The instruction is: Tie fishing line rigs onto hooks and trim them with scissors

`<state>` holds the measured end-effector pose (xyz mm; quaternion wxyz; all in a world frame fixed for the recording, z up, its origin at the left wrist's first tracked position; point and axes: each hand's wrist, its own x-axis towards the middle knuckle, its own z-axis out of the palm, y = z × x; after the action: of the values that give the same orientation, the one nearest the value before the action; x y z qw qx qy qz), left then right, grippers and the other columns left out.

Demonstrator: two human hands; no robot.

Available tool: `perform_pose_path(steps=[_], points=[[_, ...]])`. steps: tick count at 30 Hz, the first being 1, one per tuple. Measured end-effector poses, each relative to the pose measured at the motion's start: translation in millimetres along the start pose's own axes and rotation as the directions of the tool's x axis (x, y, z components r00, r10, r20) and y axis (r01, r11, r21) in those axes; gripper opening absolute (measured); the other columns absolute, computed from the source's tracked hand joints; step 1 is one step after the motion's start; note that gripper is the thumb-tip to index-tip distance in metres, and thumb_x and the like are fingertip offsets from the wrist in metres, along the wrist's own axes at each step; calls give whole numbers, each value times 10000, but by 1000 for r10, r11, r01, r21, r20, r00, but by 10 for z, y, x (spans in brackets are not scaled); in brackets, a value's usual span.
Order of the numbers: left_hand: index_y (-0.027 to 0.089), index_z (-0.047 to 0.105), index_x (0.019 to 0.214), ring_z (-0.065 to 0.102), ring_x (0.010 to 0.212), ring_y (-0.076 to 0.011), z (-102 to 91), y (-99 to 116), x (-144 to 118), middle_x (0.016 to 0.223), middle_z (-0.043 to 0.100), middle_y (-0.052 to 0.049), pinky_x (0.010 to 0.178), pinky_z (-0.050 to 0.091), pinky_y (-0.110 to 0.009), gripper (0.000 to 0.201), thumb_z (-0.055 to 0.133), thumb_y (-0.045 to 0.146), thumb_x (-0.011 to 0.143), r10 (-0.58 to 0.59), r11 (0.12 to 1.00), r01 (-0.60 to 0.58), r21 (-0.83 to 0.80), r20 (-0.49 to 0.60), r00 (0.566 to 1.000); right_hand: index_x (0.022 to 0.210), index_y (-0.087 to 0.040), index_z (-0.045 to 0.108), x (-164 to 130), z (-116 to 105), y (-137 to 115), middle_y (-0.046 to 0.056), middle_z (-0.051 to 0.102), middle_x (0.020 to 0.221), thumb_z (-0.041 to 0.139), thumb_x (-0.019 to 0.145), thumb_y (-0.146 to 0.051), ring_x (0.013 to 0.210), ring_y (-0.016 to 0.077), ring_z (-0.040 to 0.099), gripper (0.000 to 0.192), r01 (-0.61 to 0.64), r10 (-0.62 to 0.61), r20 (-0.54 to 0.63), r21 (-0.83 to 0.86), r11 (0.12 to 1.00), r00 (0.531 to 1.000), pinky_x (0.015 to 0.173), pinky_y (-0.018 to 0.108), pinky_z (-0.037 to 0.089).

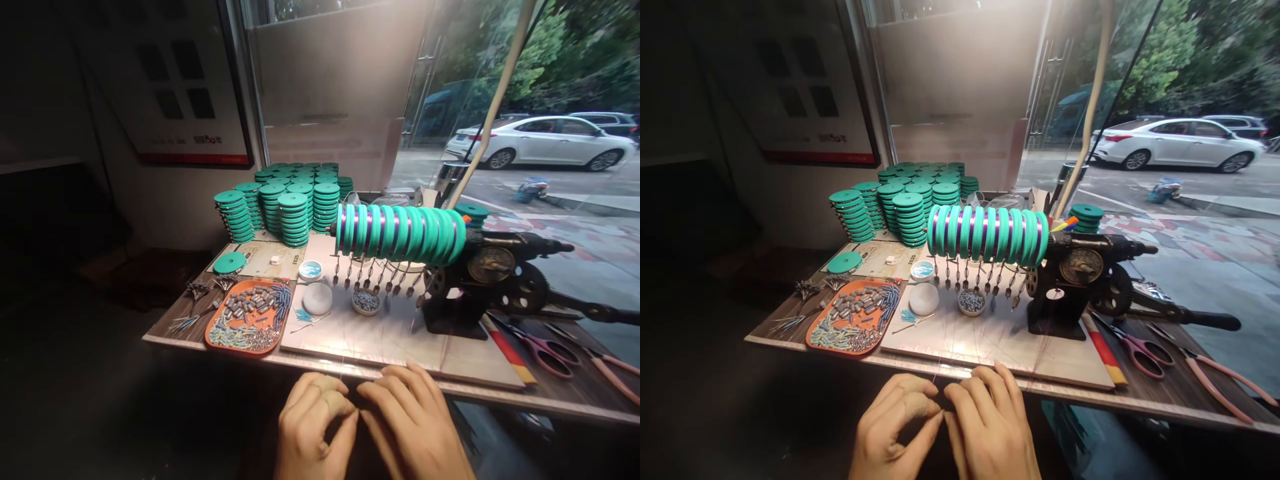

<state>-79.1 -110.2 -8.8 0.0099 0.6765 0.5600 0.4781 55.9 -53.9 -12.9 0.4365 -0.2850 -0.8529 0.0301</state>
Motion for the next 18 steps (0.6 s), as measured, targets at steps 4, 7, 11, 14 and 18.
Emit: perform_pose_path(steps=[4,7,11,14,18], points=[[178,582,698,599,698,-174,-6,-18,-1,691,627,-45,602,516,-281,156,543,28,713,12,999,-12,30,13,1000,676,-202,581,46,-32,17,8,567,632,289,926,-210,754,172,517,384,25,-25,44,4,1000,999,917,357,315],[179,590,707,603,702,-177,-8,-29,-5,689,632,-46,612,516,-285,158,542,28,717,9,999,-9,37,19,1000,637,-203,575,62,-14,13,9,543,601,265,932,-217,730,172,504,428,36,-35,48,-15,999,998,921,356,310],[181,591,733,603,730,-182,-16,-38,-9,717,638,-47,628,513,-289,162,545,26,719,-12,999,9,47,60,998,754,-194,607,50,11,21,12,580,663,293,924,-207,781,175,507,357,24,-24,18,6,1000,1000,924,367,314],[173,589,712,599,716,-180,-20,-30,6,710,634,-47,620,506,-291,154,550,24,713,-3,998,-1,62,65,998,736,-190,594,28,37,35,15,567,666,290,920,-197,823,180,502,356,-3,3,21,34,999,1000,947,390,302],[169,585,679,593,690,-179,-27,0,48,688,626,-50,598,500,-289,158,528,25,711,10,995,-16,101,60,998,656,-194,566,18,68,51,12,521,614,259,927,-202,795,178,491,410,14,-15,24,43,999,1000,955,401,299]])
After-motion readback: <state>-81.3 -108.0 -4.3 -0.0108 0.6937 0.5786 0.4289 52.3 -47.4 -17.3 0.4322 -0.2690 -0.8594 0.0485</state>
